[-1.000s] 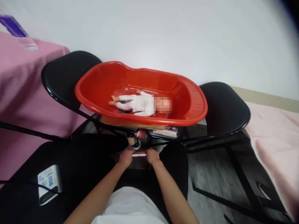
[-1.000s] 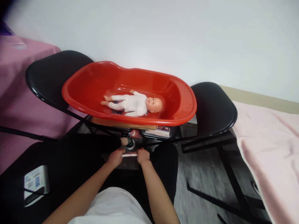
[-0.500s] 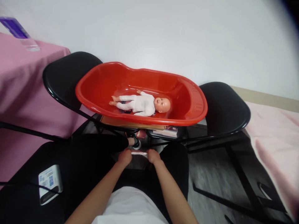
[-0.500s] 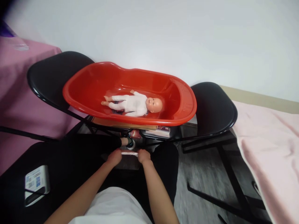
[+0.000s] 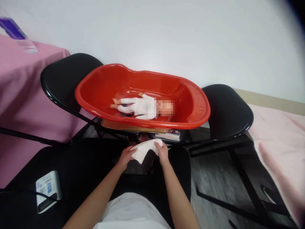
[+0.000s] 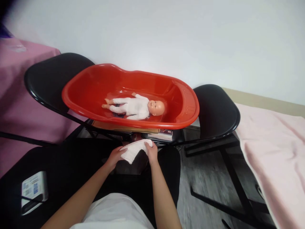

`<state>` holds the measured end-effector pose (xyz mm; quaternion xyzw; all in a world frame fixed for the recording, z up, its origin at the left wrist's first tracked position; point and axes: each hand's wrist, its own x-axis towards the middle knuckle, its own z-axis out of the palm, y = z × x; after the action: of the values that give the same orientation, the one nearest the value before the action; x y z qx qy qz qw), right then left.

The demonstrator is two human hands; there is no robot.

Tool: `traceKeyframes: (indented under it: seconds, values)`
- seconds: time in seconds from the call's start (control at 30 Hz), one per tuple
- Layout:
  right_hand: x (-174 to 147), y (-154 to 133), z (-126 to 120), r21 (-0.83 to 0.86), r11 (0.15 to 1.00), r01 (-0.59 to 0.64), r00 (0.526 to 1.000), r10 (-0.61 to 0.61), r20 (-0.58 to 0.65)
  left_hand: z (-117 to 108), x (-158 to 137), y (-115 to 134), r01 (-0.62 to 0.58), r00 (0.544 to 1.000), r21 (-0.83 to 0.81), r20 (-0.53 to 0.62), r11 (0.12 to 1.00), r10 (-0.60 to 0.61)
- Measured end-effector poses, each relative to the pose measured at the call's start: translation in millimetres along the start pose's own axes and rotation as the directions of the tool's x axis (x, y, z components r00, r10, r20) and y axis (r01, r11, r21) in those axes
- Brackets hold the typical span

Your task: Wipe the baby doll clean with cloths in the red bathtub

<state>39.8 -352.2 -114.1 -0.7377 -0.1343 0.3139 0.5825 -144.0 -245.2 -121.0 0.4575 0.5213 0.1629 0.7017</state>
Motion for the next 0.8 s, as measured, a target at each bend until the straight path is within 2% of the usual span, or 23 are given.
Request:
traceKeyframes:
  seconds: [0.03, 0.1, 0.2, 0.27, 0.33, 0.43, 0.53, 0.67, 0.8]
  values:
    - [0.2, 0.8, -0.5, 0.084, 0.996, -0.037, 0.999, 0.040, -0.033, 1.2, -1.8, 2.7, 0.005, 1.000, -0.097, 0.005, 0.995, -0.004]
    - [0.0, 3.6, -0.1, 0.102, 0.992, -0.068, 0.995, 0.076, -0.067, 2.8, -3.9, 6.7, 0.027, 1.000, -0.257, 0.013, 0.966, -0.025]
    - [-2.1, 6.3, 3.0, -0.084, 0.996, 0.016, 0.999, -0.019, -0.032, 2.8, -1.6, 5.1, 0.073, 0.997, -0.338, 0.023, 0.938, -0.070]
    - [-4.4, 5.5, 5.6, -0.202, 0.978, 0.059, 0.998, -0.057, 0.017, 1.2, 2.3, -0.2, 0.049, 0.998, -0.241, -0.021, 0.969, -0.055]
    - [-6.4, 3.8, 7.2, -0.242, 0.966, 0.087, 0.996, -0.076, 0.054, -1.2, 6.3, -5.7, -0.027, 0.992, -0.055, -0.123, 0.998, 0.020]
    - [-6.4, 2.9, 5.8, -0.278, 0.955, 0.104, 0.994, -0.090, 0.061, -4.6, 9.7, -9.2, -0.115, 0.961, 0.194, -0.228, 0.974, 0.158]
    - [-2.9, 5.4, 0.7, -0.405, 0.911, 0.078, 0.996, -0.084, 0.003, -6.3, 9.6, -7.7, -0.157, 0.934, 0.326, -0.258, 0.932, 0.247]
    - [1.6, 10.1, -3.9, -0.476, 0.873, 0.105, 0.994, -0.111, 0.017, -5.6, 5.7, -4.2, -0.199, 0.910, 0.310, -0.293, 0.930, 0.293]
    - [3.0, 13.1, -2.5, -0.318, 0.940, 0.126, 0.992, -0.111, 0.063, -3.8, -1.8, 0.8, -0.280, 0.888, 0.245, -0.300, 0.928, 0.347]
